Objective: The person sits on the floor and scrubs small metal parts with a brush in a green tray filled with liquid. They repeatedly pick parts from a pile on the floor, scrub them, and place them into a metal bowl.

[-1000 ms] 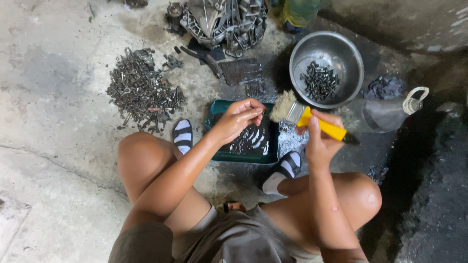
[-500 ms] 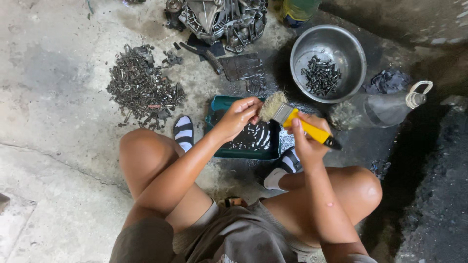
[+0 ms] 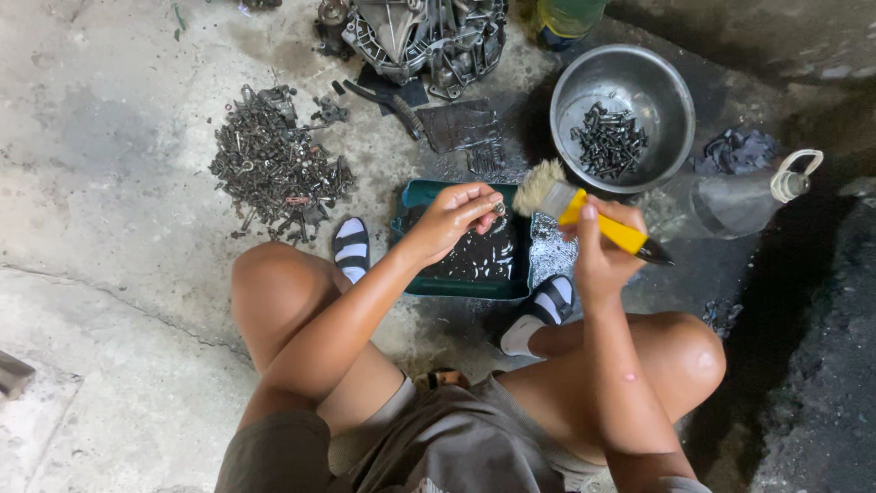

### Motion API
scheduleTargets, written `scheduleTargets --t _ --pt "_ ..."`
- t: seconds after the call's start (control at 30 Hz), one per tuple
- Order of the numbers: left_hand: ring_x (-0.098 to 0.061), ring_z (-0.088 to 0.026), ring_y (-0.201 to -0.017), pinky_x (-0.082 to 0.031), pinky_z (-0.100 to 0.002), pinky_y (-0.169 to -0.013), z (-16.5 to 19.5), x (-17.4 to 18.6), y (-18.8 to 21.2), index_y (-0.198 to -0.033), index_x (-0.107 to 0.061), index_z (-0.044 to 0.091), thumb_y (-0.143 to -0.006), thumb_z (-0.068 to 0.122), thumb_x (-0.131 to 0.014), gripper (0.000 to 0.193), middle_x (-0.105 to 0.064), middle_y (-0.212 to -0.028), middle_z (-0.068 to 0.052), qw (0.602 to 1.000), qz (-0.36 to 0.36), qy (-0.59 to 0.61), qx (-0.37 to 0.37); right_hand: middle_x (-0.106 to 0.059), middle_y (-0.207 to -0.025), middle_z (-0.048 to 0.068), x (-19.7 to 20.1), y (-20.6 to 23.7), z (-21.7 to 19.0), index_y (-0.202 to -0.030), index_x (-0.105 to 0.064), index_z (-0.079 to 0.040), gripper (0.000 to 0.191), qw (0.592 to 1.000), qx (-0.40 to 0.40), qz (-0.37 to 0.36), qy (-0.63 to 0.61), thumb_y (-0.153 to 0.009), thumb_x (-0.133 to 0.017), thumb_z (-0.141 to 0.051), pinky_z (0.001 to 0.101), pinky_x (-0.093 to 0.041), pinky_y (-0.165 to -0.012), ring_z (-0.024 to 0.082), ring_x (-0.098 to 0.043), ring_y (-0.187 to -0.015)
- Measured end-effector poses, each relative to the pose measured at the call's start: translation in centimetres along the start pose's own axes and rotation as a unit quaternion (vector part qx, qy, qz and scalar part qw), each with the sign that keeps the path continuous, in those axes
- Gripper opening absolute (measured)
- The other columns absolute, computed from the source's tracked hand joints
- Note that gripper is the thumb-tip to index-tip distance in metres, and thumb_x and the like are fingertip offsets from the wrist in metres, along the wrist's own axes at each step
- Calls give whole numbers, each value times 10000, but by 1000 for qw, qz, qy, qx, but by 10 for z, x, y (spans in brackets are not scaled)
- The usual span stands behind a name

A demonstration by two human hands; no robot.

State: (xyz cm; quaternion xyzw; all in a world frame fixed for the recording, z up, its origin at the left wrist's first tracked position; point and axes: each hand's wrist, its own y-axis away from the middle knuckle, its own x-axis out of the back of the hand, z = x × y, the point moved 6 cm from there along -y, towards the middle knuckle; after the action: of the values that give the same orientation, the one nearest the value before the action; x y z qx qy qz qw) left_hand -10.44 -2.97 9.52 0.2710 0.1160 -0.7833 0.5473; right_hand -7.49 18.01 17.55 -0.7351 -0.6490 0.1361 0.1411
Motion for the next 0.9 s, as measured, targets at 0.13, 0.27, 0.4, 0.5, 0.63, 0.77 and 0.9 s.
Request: scheduleTargets --t 0.13,0.27,0.4,0.5,0.63,0.77,0.9 --pt "-534 -73 -746 -460 -224 -702 1 0 -3 -985 -632 34 -1010 168 -578 146 -599 -840 5 999 -8 6 -32 -654 -966 156 -6 3 -6 -1122 -565 42 124 997 52 -43 30 -1041 -657 22 284 -551 -670 198 -681 -742" --pt "-493 -79 -719 -430 -233 -677 1 4 -3 -968 -631 17 -1061 167 -614 177 -552 -784 7 1000 7 -7 -20 -656 -1048 182 -5 6 -3 -1134 -557 51 127 997 23 -42 60 -1067 -659 16 293 -572 -707 206 -698 -780" --pt "-515 -82 -743 -447 -237 -697 7 1 -2 -990 -641 12 -1038 157 -615 155 -584 -819 4 999 11 -23 -31 -655 -1077 158 1 7 3 -1180 -575 47 155 1000 -9 1 -19 -1056 -652 -6 292 -580 -712 186 -696 -791" --pt "-541 -83 -767 -464 -238 -719 12 -3 2 -1003 -642 16 -1026 152 -605 143 -604 -847 3 999 6 -5 -49 -647 -1114 162 -4 5 2 -1178 -572 53 170 999 18 -45 8 -1048 -662 -10 299 -588 -725 184 -685 -818" --pt "-523 -85 -739 -438 -231 -691 12 -1 5 -1005 -652 5 -1054 142 -605 153 -580 -807 -2 1000 14 2 -7 -656 -1104 164 5 -7 7 -1191 -585 59 157 998 8 14 57 -1071 -664 -4 294 -577 -731 183 -673 -813" --pt "-524 -82 -736 -450 -232 -699 13 1 2 -1007 -648 4 -1037 147 -609 151 -587 -806 2 998 25 -32 -39 -638 -1057 127 9 -3 0 -1210 -585 40 167 999 39 25 -1 -1068 -654 -14 280 -573 -724 172 -689 -802" --pt "-515 -78 -716 -439 -234 -675 8 2 -1 -967 -633 10 -1042 173 -617 180 -573 -775 10 996 42 -59 -53 -652 -1055 154 -7 3 2 -1170 -582 51 153 996 37 -64 40 -1056 -660 -15 287 -573 -724 182 -673 -809"
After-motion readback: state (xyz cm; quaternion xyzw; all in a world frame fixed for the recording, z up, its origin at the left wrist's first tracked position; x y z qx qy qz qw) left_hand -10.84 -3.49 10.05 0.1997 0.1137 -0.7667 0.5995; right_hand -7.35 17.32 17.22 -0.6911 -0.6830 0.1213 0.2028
